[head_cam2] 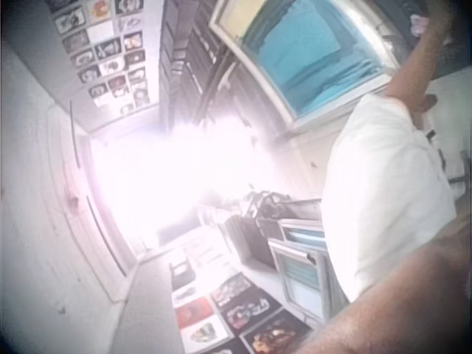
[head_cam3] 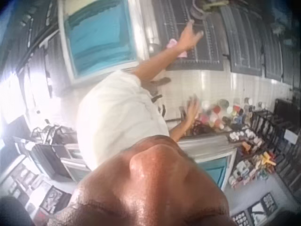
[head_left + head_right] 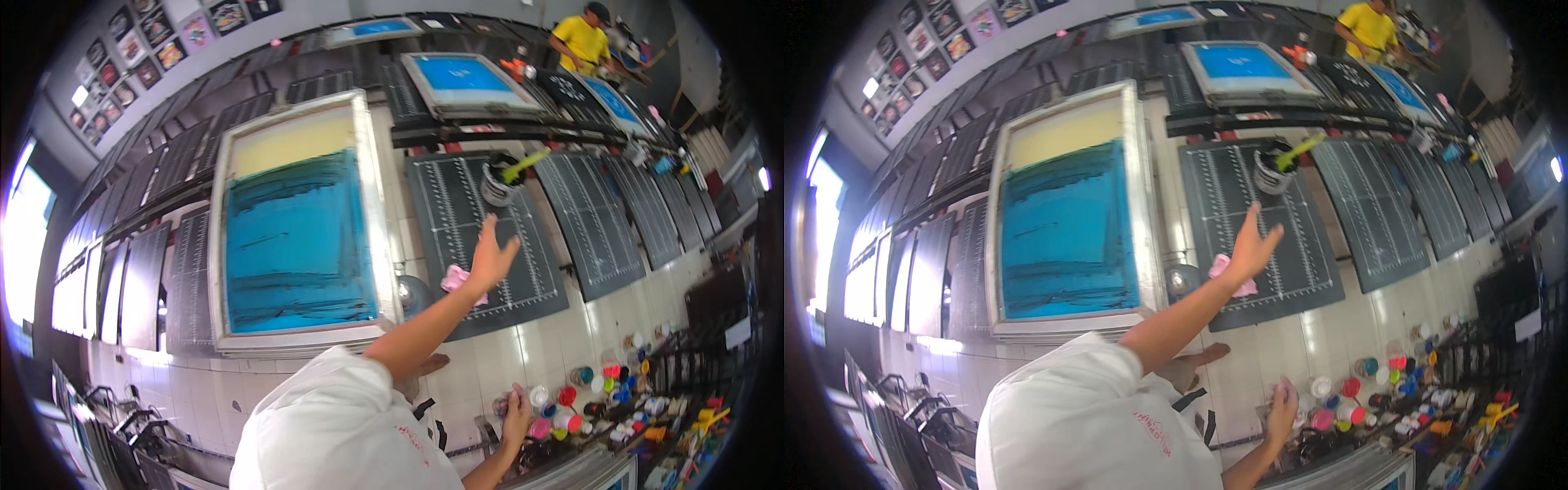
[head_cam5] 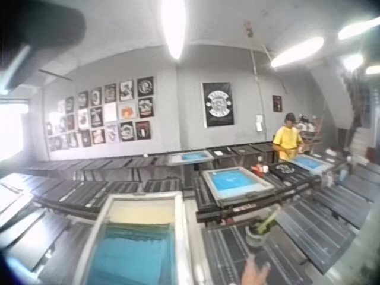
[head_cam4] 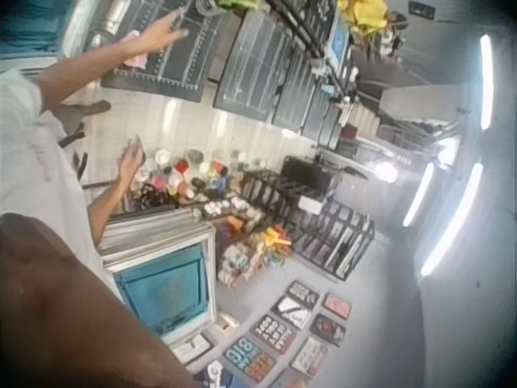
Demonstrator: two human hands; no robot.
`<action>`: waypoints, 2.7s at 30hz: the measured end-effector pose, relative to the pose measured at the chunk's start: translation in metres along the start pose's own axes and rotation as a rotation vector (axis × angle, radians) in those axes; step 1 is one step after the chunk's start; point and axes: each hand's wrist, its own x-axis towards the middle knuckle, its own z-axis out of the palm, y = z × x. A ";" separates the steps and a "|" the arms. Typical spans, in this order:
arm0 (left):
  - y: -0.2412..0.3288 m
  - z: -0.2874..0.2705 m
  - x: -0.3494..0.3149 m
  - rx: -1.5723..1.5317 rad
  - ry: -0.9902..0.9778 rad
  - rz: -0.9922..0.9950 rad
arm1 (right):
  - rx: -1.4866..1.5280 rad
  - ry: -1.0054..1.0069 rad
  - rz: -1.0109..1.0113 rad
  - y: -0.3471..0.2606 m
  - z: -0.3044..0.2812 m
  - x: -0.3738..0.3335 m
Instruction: The person spreads black ink across screen printing frames using a squeegee, working on different screens across multiple production stations.
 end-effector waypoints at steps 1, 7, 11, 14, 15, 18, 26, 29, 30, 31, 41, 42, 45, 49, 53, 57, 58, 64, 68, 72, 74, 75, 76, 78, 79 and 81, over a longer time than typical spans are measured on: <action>0.034 -0.044 -0.026 0.078 -0.085 0.081 | 0.038 -0.062 -0.003 -0.027 0.026 0.010; 0.080 -0.420 -0.082 0.657 0.401 0.207 | 0.127 -0.472 -0.336 -0.111 0.183 0.036; 0.016 -0.568 -0.168 0.841 0.919 -0.111 | 0.111 -0.626 -0.382 -0.110 0.243 0.054; -0.044 -0.611 -0.244 0.603 0.536 -0.519 | -0.161 -0.557 -0.401 -0.104 0.278 0.061; -0.050 -0.603 -0.251 0.450 0.507 -0.558 | -0.273 -0.536 -0.368 -0.109 0.282 0.059; -0.046 -0.578 -0.248 0.031 0.385 -0.583 | -0.485 -0.326 -0.550 -0.122 0.302 0.057; -0.126 -0.562 -0.238 -0.318 0.320 -0.576 | -0.485 -0.074 -0.925 -0.181 0.438 -0.022; -0.074 -0.575 -0.229 -0.197 0.126 -0.576 | -0.409 0.049 -0.996 -0.201 0.472 -0.051; -0.094 -0.576 -0.226 -0.225 0.123 -0.603 | -0.375 0.014 -1.032 -0.209 0.495 -0.066; -0.088 -0.591 -0.229 -0.191 0.119 -0.586 | -0.331 0.029 -1.056 -0.216 0.511 -0.076; 0.020 -0.889 -0.437 -0.052 0.885 -0.582 | 0.048 -0.516 -1.100 -0.256 0.700 -0.158; -0.017 -0.911 -0.461 0.149 1.077 -0.479 | 0.061 -0.696 -1.044 -0.251 0.735 -0.172; -0.008 -0.964 -0.531 0.201 1.217 -0.554 | -0.267 -1.187 -0.931 -0.213 0.875 -0.326; -0.033 -1.010 -0.608 0.448 1.196 -0.708 | -0.373 -1.687 -0.775 -0.188 1.001 -0.491; -0.056 -1.035 -0.658 0.223 1.472 -0.786 | -0.487 -1.887 -1.397 -0.238 1.110 -0.647; -0.058 -1.069 -0.705 -0.120 1.795 -0.785 | -0.228 -2.004 -1.939 -0.353 1.253 -0.853; -0.054 -1.085 -0.717 -0.192 1.844 -0.775 | -0.130 -2.006 -1.992 -0.391 1.292 -0.903; -0.054 -1.220 -0.794 -0.090 2.126 -0.457 | 0.653 -1.833 -0.283 -0.457 1.488 -1.144; -0.058 -1.318 -0.873 0.135 2.150 -0.371 | 0.920 -2.332 0.053 -0.273 1.595 -1.187; -0.018 -1.414 -0.958 0.131 2.256 -0.352 | 0.267 -2.401 -0.025 -0.029 1.475 -1.264; 0.002 -1.463 -0.999 0.210 2.316 -0.224 | -0.119 -2.458 -0.261 0.011 1.433 -1.313; 0.011 -1.489 -1.018 0.224 2.329 -0.231 | -0.213 -2.535 -0.348 0.026 1.432 -1.336; 0.024 -1.511 -1.034 0.263 2.364 -0.239 | -0.310 -2.617 -0.435 0.037 1.436 -1.363; 0.040 -1.550 -1.061 0.342 2.443 -0.253 | -0.285 -2.702 -0.523 0.051 1.456 -1.427; 0.048 -1.568 -1.074 0.370 2.488 -0.236 | -0.264 -2.757 -0.560 0.057 1.464 -1.467; 0.049 -1.599 -1.097 0.420 2.577 -0.220 | -0.187 -2.781 -0.583 0.078 1.491 -1.545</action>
